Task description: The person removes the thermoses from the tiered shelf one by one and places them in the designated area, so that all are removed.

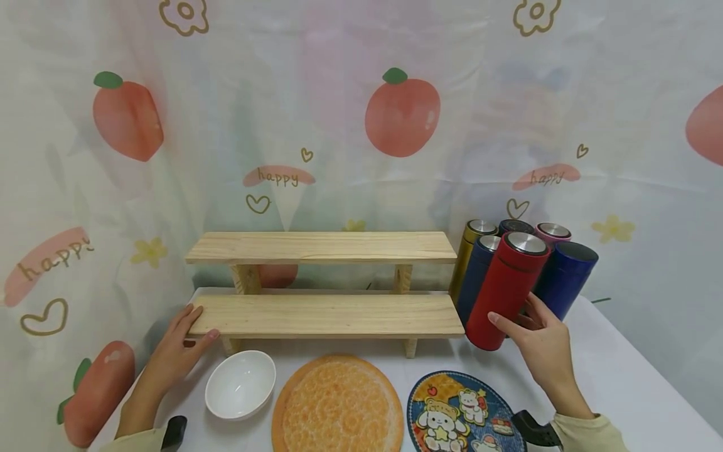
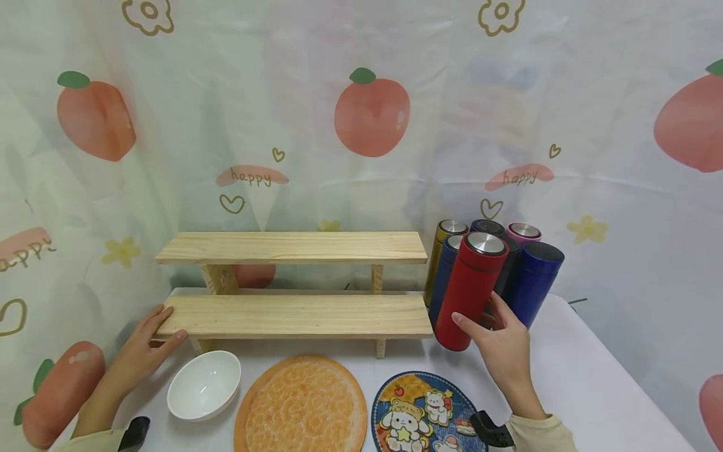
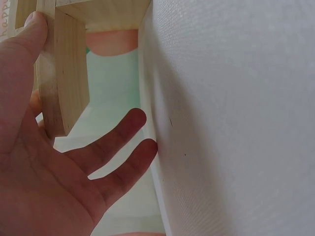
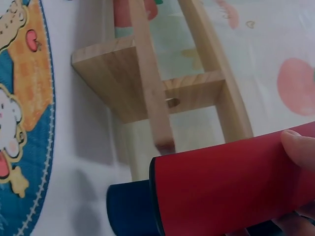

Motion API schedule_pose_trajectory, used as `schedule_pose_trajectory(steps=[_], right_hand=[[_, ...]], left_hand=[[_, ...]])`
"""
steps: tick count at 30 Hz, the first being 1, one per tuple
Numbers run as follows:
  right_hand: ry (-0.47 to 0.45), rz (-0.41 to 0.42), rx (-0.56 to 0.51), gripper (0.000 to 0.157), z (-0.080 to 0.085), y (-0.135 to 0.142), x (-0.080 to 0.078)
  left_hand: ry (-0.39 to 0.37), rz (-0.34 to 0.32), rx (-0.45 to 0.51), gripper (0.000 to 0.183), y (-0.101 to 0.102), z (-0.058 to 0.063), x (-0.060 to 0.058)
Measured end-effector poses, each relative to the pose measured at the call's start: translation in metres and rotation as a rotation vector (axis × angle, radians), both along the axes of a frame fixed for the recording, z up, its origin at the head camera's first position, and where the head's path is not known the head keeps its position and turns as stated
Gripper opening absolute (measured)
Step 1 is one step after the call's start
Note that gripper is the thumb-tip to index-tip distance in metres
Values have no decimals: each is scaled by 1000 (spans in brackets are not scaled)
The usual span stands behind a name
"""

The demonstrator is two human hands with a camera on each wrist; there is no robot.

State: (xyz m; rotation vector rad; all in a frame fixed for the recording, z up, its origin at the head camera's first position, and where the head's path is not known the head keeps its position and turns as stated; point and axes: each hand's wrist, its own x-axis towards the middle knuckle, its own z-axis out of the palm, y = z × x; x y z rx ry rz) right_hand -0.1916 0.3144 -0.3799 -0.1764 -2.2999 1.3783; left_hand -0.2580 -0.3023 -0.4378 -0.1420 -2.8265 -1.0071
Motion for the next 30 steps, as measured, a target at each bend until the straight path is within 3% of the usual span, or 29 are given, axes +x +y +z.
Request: schedule_pose_trajectory(steps=[17, 30], right_hand=[[-86, 13, -27, 90, -28, 2, -4], [-106, -3, -25, 92, -38, 7, -6]], left_hand=[[52, -19, 8, 84, 0, -4, -1], [18, -4, -4, 86, -1, -1, -1]])
